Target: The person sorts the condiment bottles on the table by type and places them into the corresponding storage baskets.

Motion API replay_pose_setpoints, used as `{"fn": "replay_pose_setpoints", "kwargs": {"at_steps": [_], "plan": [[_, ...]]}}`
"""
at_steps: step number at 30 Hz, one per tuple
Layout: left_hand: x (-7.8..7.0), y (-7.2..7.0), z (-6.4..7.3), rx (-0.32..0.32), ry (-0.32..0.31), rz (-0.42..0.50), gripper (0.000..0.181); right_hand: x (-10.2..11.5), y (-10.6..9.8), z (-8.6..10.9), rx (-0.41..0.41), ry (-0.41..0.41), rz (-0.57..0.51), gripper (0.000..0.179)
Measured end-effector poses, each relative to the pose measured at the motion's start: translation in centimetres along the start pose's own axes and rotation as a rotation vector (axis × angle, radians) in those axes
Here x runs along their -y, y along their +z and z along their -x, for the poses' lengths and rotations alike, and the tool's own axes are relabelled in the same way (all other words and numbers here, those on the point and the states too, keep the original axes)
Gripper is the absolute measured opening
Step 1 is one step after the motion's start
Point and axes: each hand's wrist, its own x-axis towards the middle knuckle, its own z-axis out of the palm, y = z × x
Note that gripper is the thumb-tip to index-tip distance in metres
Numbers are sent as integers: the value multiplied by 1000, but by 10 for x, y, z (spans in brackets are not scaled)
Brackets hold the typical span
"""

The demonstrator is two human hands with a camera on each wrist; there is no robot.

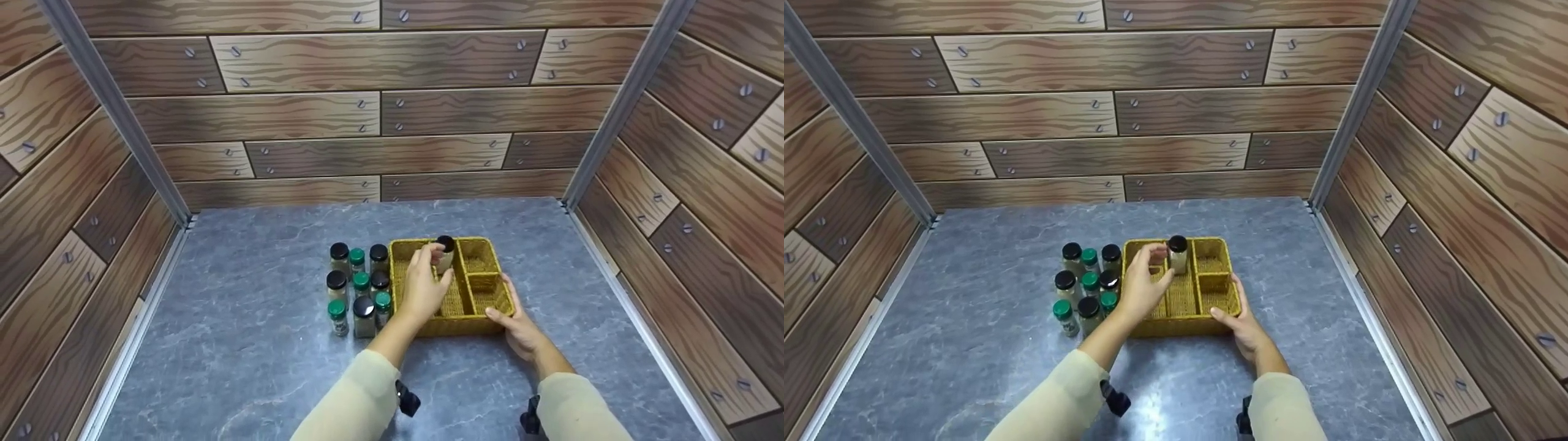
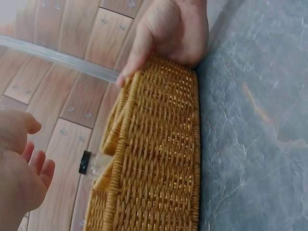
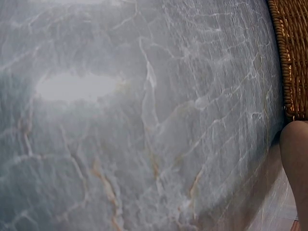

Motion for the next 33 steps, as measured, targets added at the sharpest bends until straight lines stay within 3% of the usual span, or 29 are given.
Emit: {"fn": "replay_pose_setpoints", "kwargs": {"at_steps": [8, 16, 25, 33], "plan": [[-1, -19, 17, -19, 6, -17, 42, 1, -3, 0, 13, 1, -21, 104], [10, -40, 40, -41, 10, -3, 42, 2, -3, -2, 28, 1, -19, 106], [25, -73, 64, -110, -29, -55, 39, 2, -3, -3, 41, 11, 2, 104], [35, -102, 71, -204, -49, -34, 35, 1, -2, -3, 38, 19, -2, 103]]}}
